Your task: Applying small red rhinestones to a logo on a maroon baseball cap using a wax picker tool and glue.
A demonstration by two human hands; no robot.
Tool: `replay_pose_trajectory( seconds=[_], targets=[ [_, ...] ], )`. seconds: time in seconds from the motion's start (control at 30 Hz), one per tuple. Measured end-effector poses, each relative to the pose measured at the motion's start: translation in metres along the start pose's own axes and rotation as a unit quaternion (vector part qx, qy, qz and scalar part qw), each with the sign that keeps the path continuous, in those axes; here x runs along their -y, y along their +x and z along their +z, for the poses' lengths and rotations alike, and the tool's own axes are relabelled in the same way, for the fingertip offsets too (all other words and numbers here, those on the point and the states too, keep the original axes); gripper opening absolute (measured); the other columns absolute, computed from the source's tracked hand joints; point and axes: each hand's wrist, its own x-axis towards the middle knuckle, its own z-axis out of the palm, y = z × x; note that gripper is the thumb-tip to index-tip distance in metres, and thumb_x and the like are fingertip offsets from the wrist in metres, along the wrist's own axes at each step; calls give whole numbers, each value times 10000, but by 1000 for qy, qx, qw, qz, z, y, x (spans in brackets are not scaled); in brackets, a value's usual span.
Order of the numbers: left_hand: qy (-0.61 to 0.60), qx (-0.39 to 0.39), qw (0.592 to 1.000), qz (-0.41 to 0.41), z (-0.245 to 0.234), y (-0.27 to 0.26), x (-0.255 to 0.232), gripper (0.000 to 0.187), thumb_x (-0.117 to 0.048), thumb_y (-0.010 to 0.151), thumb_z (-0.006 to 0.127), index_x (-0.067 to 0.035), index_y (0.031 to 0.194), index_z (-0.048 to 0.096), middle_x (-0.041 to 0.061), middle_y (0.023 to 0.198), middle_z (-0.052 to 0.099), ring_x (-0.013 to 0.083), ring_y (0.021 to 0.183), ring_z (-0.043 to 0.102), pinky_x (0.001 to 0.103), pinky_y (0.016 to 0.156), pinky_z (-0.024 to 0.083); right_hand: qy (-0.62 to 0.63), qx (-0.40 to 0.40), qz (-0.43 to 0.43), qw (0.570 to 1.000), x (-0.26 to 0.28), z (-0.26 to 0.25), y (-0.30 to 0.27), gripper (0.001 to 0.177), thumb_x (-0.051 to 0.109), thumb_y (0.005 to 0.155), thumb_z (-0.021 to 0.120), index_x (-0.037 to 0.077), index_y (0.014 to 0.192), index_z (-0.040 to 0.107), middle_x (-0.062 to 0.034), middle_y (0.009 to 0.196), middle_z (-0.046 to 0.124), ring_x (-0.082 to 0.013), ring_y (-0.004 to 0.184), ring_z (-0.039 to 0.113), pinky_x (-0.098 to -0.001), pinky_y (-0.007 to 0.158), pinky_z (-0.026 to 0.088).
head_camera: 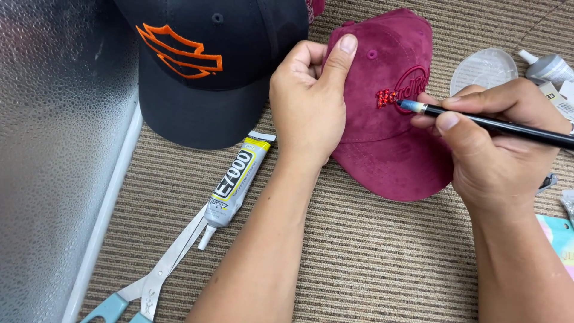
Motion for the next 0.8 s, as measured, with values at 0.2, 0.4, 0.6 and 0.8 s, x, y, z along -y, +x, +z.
replay_pose_trajectory(
  seconds=[0.2, 0.4, 0.6, 0.8],
  targets=[
    [-5, 8, 1000, 1, -1, 0, -1, 329, -333, 911, 632, -36, 773, 657, -37, 579, 527, 30, 482, 409, 199, 408, 335, 12, 9, -10, 1000, -1, 1, 1, 192, -140, 1041, 617, -85, 1121, 452, -309, 1169, 660, -304, 944, 726, -319, 860, 638],
    [14, 4, 1000, 10, -1, 1, 0, 340, -348, 908, 629, -41, 765, 659, -36, 574, 532, 29, 474, 414, 199, 399, 339, -9, 1, -4, 1000, 3, 3, 0, 197, -177, 1036, 627, -101, 1110, 461, -298, 1144, 650, -319, 954, 731, -326, 849, 637],
    [7, 5, 1000, 10, 0, 0, 0, 335, -351, 912, 626, -45, 780, 657, -34, 584, 536, 28, 481, 418, 195, 404, 342, -16, 6, -14, 1000, 3, 3, 1, 199, -164, 1026, 639, -104, 1106, 468, -310, 1157, 659, -312, 929, 727, -318, 822, 625],
    [5, 6, 1000, 11, 0, 1, 0, 328, -333, 914, 638, -35, 779, 661, -33, 589, 540, 29, 488, 416, 198, 411, 342, 89, -21, 16, 996, -13, -4, 0, 183, -20, 1038, 640, 10, 1151, 499, -155, 1092, 646, -233, 931, 741, -285, 902, 676]
  ],
)
